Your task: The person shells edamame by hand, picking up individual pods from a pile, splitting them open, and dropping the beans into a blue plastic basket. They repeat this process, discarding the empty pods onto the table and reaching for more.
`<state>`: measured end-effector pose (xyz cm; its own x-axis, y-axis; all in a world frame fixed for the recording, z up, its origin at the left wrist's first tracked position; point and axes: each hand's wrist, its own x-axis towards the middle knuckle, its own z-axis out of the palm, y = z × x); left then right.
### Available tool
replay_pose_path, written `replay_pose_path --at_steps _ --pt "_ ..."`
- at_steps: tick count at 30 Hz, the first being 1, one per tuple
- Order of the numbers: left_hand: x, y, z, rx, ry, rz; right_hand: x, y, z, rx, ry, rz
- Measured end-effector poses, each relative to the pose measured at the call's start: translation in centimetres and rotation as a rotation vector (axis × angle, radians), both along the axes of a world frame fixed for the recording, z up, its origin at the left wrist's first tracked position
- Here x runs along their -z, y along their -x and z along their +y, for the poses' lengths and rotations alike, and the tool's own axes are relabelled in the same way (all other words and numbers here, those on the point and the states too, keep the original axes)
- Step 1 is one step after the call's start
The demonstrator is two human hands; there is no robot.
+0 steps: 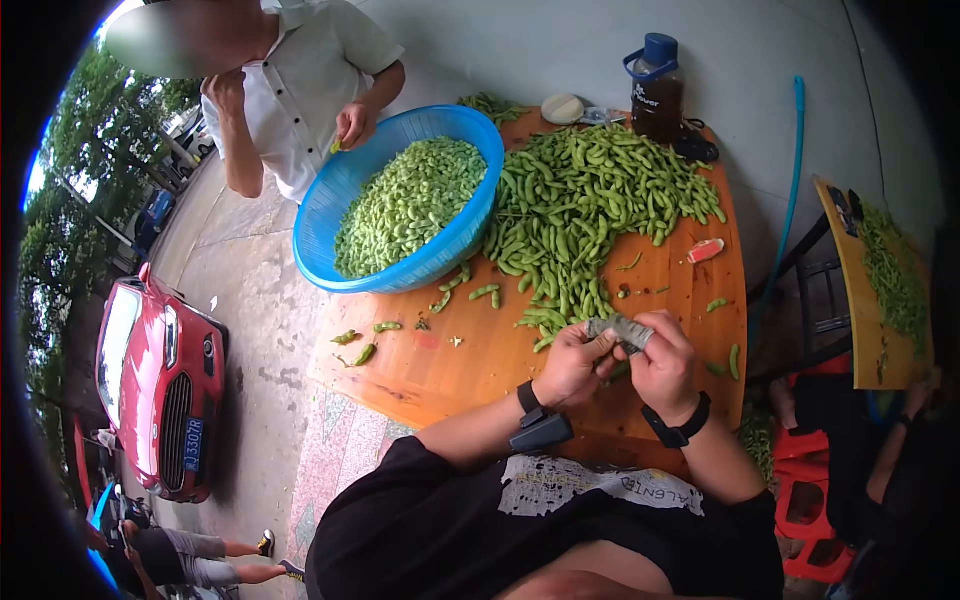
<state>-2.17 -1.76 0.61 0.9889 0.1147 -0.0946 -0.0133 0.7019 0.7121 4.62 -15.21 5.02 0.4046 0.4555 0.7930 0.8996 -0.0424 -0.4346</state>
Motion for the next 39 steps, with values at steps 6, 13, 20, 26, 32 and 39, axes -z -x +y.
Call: replay_pose_path --at_steps 6,13,20,26,32,39 --pt "-0.4 -0.4 1.2 0.097 -0.29 0.013 0.7 -0.4 -0.7 -0.036 0.028 0.49" --pt "0.5 -0.2 0.1 -0.121 -0.683 -0.177 1.2 -0.7 -1.1 -0.126 -0.008 0.589" --pt "0.4 -0.4 1.0 -0.007 -0.595 -0.162 0.9 -1.4 -1.9 -0.171 0.048 0.794" --pt "-0.7 -0.5 1.4 0.13 -0.665 -0.115 1.1 -2.0 -2.3 -0.226 0.094 1.011" --pt "1.2 -0.9 1.8 0.135 -0.535 -0.12 0.9 -1.1 -1.9 -0.121 0.157 0.825" --pt "1.3 -0.9 2.0 0.19 -0.367 -0.062 0.1 -0.4 -1.6 -0.101 0.119 0.759"
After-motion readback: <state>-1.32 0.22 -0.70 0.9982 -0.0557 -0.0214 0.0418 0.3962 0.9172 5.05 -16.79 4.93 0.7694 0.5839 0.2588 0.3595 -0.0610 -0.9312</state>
